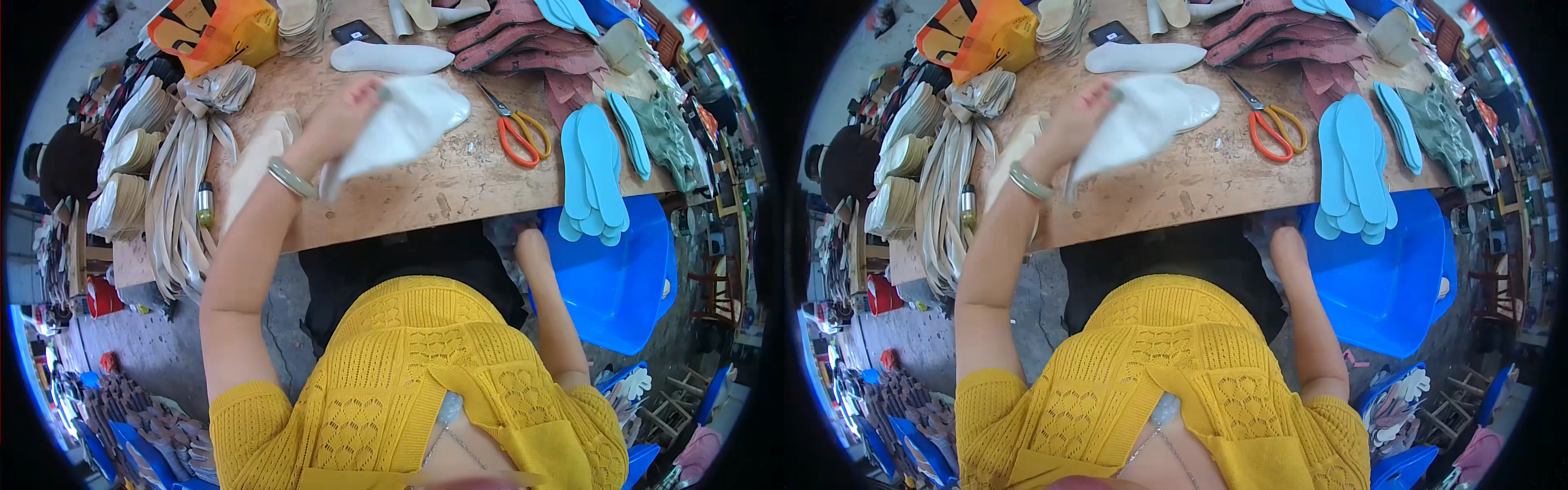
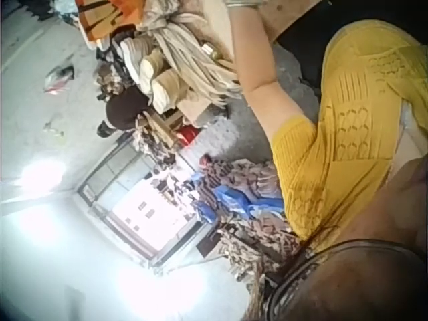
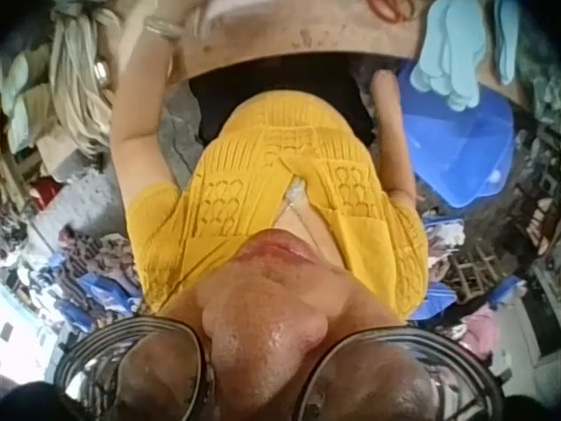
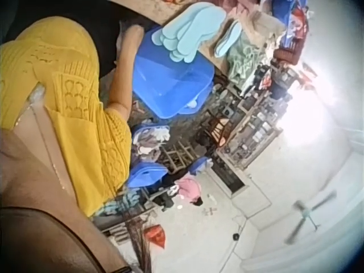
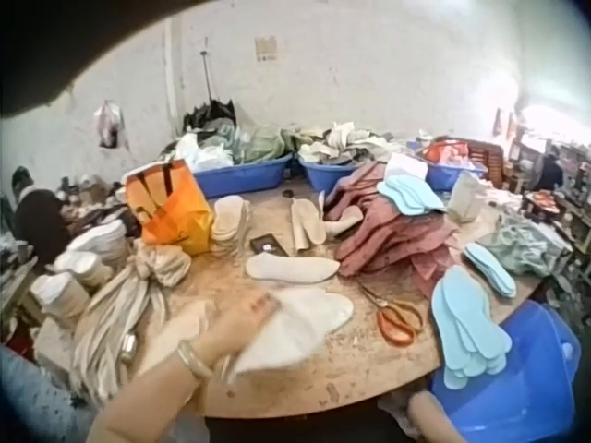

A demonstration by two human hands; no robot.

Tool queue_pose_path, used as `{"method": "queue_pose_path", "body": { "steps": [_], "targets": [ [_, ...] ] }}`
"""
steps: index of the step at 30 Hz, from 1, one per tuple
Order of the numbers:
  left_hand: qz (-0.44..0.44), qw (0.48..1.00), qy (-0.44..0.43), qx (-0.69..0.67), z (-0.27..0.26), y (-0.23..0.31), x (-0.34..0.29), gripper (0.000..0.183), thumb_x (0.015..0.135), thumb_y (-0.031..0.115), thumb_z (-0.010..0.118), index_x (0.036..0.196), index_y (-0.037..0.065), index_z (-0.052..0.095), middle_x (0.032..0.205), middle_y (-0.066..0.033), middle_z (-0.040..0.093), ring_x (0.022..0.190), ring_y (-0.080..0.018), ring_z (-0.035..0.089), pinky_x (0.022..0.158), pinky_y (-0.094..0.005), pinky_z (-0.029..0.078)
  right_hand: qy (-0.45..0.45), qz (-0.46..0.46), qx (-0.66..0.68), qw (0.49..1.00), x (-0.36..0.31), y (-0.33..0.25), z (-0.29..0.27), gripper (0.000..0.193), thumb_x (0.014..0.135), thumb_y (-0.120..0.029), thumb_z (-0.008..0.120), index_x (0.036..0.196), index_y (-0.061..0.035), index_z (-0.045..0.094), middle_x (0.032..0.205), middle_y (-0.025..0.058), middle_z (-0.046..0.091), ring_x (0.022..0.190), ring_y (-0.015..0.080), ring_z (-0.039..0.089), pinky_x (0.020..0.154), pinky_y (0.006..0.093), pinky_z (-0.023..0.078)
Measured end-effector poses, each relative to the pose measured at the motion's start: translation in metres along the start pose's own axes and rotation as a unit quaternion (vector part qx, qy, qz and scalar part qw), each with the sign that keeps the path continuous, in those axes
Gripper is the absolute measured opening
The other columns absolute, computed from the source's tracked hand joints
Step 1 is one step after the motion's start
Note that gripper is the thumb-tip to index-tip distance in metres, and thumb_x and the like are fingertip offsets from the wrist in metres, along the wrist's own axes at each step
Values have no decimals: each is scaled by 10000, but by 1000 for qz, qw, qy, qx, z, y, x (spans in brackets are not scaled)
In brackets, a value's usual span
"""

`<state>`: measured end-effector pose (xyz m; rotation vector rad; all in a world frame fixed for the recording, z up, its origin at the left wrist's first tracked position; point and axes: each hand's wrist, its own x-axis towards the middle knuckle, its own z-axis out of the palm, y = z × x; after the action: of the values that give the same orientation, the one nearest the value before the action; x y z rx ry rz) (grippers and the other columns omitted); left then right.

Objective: Cutting and assembling multi-layer shoe insoles at a factory workbench.

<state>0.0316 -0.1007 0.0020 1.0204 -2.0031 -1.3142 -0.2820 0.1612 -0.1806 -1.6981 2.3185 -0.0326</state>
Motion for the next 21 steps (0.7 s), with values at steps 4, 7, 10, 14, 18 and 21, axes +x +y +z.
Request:
{"method": "queue_pose_path", "body": {
  "steps": [4,7,10,14,18,21],
  "targets": [
    [12,997,-74,21,21,7,-33,210,999,216,501,1086,49,594,835,53,579,765,-25,495,700,-211,436,167,-229,-43,958,-15,-48,-53,334,737,-20,649,1070,-10,644,1048,224,647,868,367,643,756,396,534],
    [49,989,-130,42,33,6,-41,203,996,200,498,1087,41,586,838,52,572,785,-32,486,726,-212,432,-99,-237,222,941,-44,-87,-125,264,817,-112,628,1054,-2,668,924,166,694,806,327,673,728,388,541],
    [63,980,-185,35,42,3,-39,210,994,180,492,1110,32,587,885,20,603,836,-56,517,779,-232,445,57,-107,469,875,-33,-105,-152,240,842,-73,645,1072,-5,657,899,48,685,828,135,639,744,265,497],
    [77,969,-232,34,54,-9,-30,260,988,178,494,1181,31,586,1002,-58,649,921,-108,568,857,-281,461,83,-176,565,802,18,-129,-150,332,836,-32,653,1164,-8,607,960,37,667,877,84,606,785,232,480],
    [90,970,-219,49,49,-15,-32,325,934,300,575,1184,92,578,1016,-121,669,926,-228,632,820,-338,480,-108,-100,595,790,51,-128,-129,347,828,-33,663,1169,-15,609,975,34,656,898,88,601,816,245,479],
    [67,964,-207,152,32,-2,-36,422,882,379,631,1191,99,564,1056,-158,666,962,-306,635,827,-382,483,-87,-81,564,817,68,-125,-126,293,833,-69,676,1119,-25,633,886,6,657,729,54,585,627,207,473]
  ]
}}
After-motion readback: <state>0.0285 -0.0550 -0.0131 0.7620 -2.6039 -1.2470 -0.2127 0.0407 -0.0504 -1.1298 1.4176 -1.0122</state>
